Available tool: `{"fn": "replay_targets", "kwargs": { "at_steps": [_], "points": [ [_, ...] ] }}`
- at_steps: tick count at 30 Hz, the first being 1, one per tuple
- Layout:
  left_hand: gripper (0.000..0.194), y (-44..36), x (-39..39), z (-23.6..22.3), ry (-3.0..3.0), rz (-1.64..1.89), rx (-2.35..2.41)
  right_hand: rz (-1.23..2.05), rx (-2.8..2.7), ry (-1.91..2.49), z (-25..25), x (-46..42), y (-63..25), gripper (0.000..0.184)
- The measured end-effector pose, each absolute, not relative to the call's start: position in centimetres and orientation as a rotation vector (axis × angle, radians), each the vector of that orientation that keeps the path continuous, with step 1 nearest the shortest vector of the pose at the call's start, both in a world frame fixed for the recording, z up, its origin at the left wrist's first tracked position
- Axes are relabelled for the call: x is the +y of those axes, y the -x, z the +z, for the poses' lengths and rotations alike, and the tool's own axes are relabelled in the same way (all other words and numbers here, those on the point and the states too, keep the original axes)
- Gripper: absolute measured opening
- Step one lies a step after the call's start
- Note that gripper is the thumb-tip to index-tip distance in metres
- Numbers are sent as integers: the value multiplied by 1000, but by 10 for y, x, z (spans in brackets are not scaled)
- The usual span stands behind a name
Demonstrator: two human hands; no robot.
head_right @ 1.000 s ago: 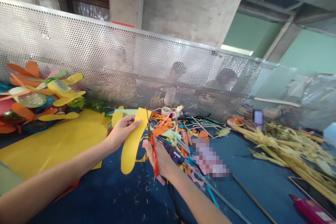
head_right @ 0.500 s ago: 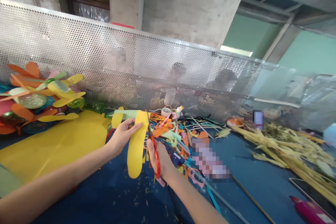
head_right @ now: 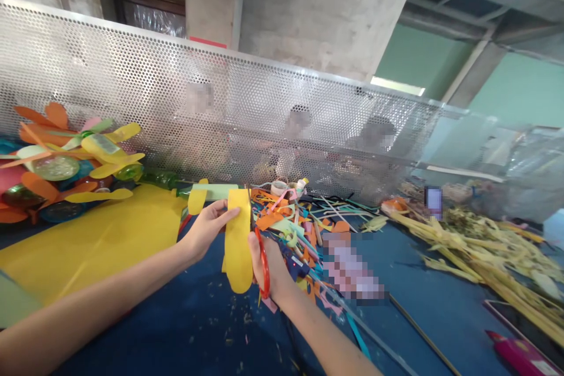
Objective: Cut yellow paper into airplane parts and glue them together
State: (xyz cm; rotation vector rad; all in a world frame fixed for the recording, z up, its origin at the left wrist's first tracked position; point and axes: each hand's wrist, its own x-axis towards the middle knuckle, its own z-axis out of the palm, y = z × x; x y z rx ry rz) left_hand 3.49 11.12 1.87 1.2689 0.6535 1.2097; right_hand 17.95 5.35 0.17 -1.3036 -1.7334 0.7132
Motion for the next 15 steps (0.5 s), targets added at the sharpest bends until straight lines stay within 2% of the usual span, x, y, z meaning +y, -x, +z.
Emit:
{"fn": "replay_targets", "kwargs": {
  "at_steps": [8, 15],
  "points": [
    [29, -35, 114, 17, -1225, 1220, 645, 796, -1656, 1351, -2, 54, -180, 45],
    [28, -33, 114, 20, -1224, 1231, 630, 811, -1650, 1392, -7, 58, -184, 46]
  ]
}}
